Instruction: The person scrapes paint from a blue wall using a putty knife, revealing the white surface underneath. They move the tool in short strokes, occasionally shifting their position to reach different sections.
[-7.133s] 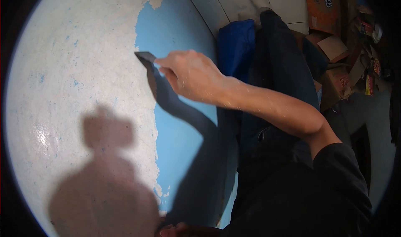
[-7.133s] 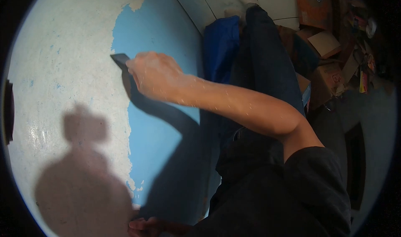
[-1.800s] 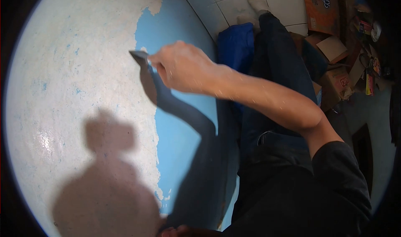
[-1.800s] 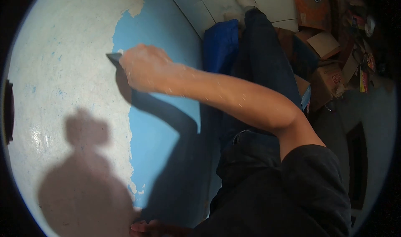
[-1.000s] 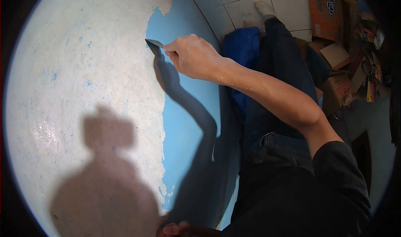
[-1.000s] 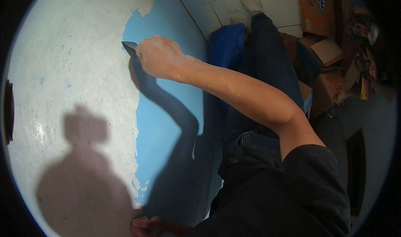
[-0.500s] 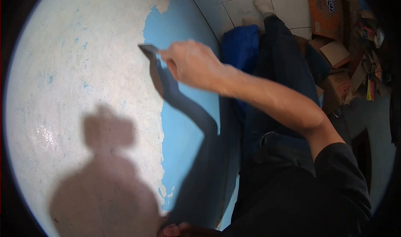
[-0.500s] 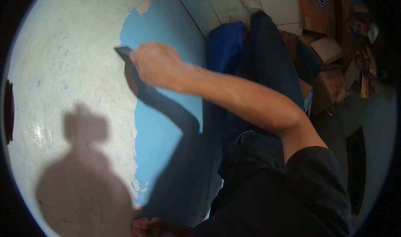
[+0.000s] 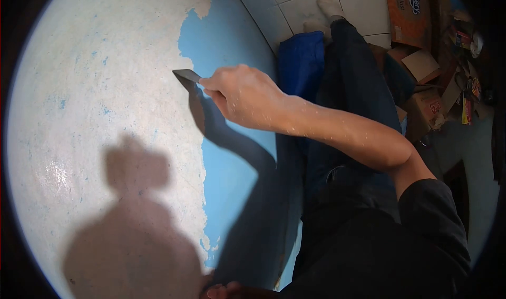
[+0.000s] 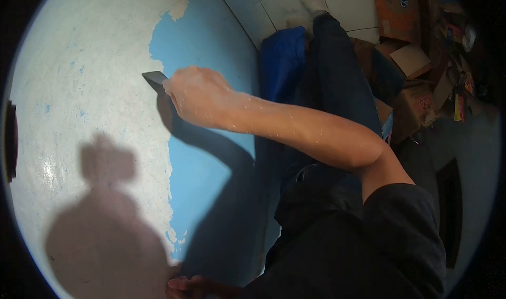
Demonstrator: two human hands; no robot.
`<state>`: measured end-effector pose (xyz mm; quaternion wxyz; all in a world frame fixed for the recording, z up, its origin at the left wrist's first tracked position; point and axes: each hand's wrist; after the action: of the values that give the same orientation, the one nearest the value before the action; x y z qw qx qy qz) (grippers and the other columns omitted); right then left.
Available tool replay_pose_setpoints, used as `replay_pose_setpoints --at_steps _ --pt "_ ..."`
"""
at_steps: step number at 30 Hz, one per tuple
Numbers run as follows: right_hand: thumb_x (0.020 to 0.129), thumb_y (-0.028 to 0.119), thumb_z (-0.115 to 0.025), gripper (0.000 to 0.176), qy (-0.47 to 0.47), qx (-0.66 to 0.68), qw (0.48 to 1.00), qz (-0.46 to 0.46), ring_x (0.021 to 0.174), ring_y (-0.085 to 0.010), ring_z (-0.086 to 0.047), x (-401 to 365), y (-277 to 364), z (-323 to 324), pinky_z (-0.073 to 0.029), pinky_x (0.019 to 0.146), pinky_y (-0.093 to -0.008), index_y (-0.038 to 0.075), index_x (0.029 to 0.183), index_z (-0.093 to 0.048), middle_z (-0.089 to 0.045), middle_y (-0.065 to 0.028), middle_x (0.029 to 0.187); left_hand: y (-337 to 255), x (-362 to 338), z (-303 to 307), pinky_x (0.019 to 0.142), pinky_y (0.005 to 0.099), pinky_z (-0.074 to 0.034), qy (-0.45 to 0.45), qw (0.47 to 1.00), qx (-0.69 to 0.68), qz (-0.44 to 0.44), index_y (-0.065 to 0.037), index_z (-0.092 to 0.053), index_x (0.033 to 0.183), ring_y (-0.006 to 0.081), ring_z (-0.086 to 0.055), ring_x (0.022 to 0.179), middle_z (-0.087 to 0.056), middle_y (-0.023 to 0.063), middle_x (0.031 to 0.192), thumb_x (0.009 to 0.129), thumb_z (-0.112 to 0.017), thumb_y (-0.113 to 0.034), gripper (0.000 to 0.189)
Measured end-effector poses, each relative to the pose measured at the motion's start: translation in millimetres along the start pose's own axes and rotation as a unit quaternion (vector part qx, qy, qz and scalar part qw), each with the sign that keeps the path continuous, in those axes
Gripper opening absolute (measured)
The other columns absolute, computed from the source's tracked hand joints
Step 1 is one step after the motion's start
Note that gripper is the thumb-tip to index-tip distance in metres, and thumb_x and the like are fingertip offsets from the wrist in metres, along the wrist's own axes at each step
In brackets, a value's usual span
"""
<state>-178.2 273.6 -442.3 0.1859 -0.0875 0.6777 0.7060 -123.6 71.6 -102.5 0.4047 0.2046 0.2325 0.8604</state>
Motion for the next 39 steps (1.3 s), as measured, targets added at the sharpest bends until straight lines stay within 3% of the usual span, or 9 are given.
replay_pose_setpoints --at_steps 4,7,15,16,19,21,26,28,39 --pt "0.093 0.003 -0.066 0.024 0.077 0.002 0.992 -0.098 0.084 -0.0402 -0.074 27.1 -5.3 13.9 -0.06 0.076 -0.0478 -0.002 0.114 -0.077 -0.075 -0.0234 0.095 -4.9 7.0 0.2 0.042 0.0359 -0.031 0.02 0.999 -0.043 0.028 -0.012 -0.04 0.051 0.0186 -0.034 0.038 -0.039 0.0023 0.046 0.106 -0.057 -0.018 0.058" --pt "0.093 0.003 -0.066 0.024 0.043 -0.015 0.999 -0.02 0.083 -0.0396 -0.074 4.7 -3.5 5.2 -0.06 0.075 -0.0474 -0.003 0.113 -0.077 -0.075 -0.0229 0.096 -12.4 11.5 -1.5 0.042 0.0368 -0.032 0.007 1.0 -0.019 0.022 -0.011 -0.041 0.051 0.0192 -0.035 0.038 -0.039 0.0027 0.045 0.106 -0.057 -0.019 0.058" --pt "0.094 0.001 -0.064 0.024 0.037 0.007 0.998 -0.059 0.082 -0.0392 -0.074 -0.8 -6.5 -0.3 -0.061 0.073 -0.0458 -0.004 0.114 -0.076 -0.075 -0.023 0.095 -31.2 24.8 -6.3 0.04 0.037 -0.033 0.031 0.987 0.056 0.148 -0.011 -0.042 0.051 0.0209 -0.037 0.036 -0.04 0.004 0.045 0.108 -0.056 -0.023 0.06" --pt "0.094 0.001 -0.064 0.024 0.039 0.016 0.998 -0.054 0.081 -0.0393 -0.075 -12.7 0.5 -1.0 -0.061 0.073 -0.0455 -0.004 0.114 -0.076 -0.075 -0.0235 0.096 -22.4 22.8 -7.4 0.039 0.0368 -0.033 0.016 0.998 -0.011 0.055 -0.011 -0.041 0.051 0.021 -0.038 0.036 -0.04 0.0042 0.045 0.108 -0.056 -0.023 0.06" --pt "0.094 0.001 -0.064 0.024 0.02 0.034 0.998 -0.049 0.081 -0.0394 -0.075 -20.0 -5.2 -6.7 -0.061 0.073 -0.0451 -0.004 0.114 -0.076 -0.075 -0.0242 0.096 -15.1 21.9 -7.4 0.037 0.0355 -0.034 0.015 0.999 -0.036 0.011 -0.01 -0.041 0.051 0.0203 -0.039 0.034 -0.04 0.0049 0.044 0.108 -0.056 -0.02 0.06" --pt "0.093 0.0 -0.064 0.024 0.021 0.035 0.998 -0.058 0.08 -0.0394 -0.075 -14.2 -8.7 -5.0 -0.061 0.073 -0.0452 -0.004 0.114 -0.076 -0.075 -0.0241 0.096 -42.5 29.2 -11.5 0.037 0.035 -0.034 0.004 0.978 0.007 0.207 -0.01 -0.041 0.051 0.0197 -0.039 0.034 -0.04 0.0046 0.044 0.108 -0.056 -0.02 0.06" --pt "0.094 0.002 -0.064 0.025 0.012 0.033 0.999 -0.039 0.079 -0.0401 -0.075 -26.2 -3.1 -13.8 -0.061 0.072 -0.0459 -0.004 0.116 -0.075 -0.075 -0.0241 0.094 -39.6 25.0 -11.2 0.036 0.0344 -0.034 -0.002 0.976 0.029 0.215 -0.011 -0.039 0.051 0.0188 -0.04 0.034 -0.04 0.0036 0.044 0.107 -0.058 -0.019 0.06" --pt "0.096 0.004 -0.064 0.025 0.012 0.021 0.998 -0.057 0.078 -0.0404 -0.074 -19.0 -11.7 -13.5 -0.06 0.072 -0.0466 -0.003 0.116 -0.076 -0.075 -0.025 0.093 -3.4 7.6 -5.5 0.036 0.0345 -0.033 -0.015 1.0 -0.022 0.009 -0.011 -0.038 0.052 0.0185 -0.039 0.034 -0.04 0.0034 0.044 0.107 -0.059 -0.018 0.059" --pt "0.093 0.002 -0.064 0.024 0.018 0.023 0.997 -0.066 0.079 -0.0394 -0.074 -6.1 -24.4 -13.5 -0.06 0.072 -0.0463 -0.003 0.113 -0.077 -0.075 -0.0224 0.092 -14.6 19.5 2.1 0.039 0.0351 -0.031 0.057 0.998 -0.012 0.012 -0.012 -0.041 0.051 0.0181 -0.035 0.036 -0.041 0.0026 0.045 0.106 -0.057 -0.022 0.058"
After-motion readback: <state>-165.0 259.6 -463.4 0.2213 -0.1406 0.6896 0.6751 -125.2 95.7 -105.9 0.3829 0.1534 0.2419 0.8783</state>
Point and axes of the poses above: each hand's wrist, its own x-axis towards the middle knuckle, its own z-axis out of the back of the hand, y = z × x
